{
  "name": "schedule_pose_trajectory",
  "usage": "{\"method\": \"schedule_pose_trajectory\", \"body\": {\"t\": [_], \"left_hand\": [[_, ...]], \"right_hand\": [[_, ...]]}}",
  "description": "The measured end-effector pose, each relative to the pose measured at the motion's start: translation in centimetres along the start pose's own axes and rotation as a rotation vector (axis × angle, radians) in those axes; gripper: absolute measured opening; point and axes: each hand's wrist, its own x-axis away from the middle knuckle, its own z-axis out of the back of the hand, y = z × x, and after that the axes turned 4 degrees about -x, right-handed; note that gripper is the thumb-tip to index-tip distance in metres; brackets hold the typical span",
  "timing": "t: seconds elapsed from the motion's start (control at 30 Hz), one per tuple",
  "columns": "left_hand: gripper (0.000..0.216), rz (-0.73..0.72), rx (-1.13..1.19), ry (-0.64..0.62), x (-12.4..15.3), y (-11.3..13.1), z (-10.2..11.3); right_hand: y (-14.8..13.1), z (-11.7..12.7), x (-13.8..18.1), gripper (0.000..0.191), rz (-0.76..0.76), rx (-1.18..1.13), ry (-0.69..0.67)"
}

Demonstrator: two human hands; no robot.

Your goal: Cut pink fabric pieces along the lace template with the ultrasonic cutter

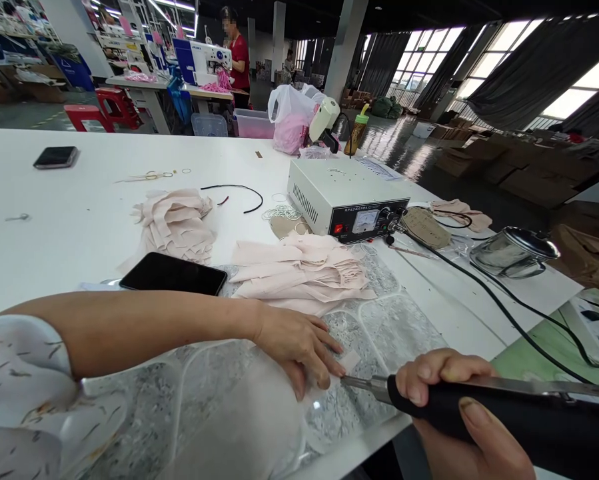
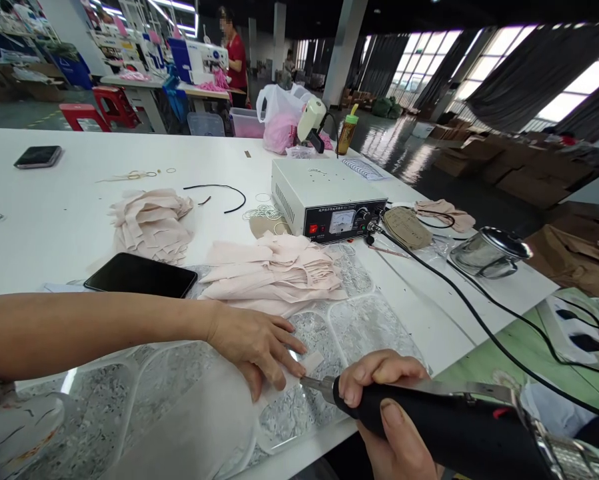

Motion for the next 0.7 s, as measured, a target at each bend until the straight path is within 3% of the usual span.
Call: {"method": "schedule_pose_trajectory", "body": {"t": [0.07, 0.23, 0.7], "left_hand": [[0.02, 0.033, 0.047, -0.015, 0.0, 0.0, 0.0], [0.021, -0.013, 0.045, 0.083, 0.1, -0.1, -0.3], [0.017, 0.061, 0.179, -0.01, 0.0, 0.0, 0.0]], "right_hand": [[0.0, 0.0, 0.0, 0.014, 0.017, 0.026, -0.023], [0.0, -0.1, 0.0, 0.014, 0.019, 0.062, -0.069], [-0.1, -1.0, 0.5, 0.016, -0.014, 0.036, -0.031]]}}
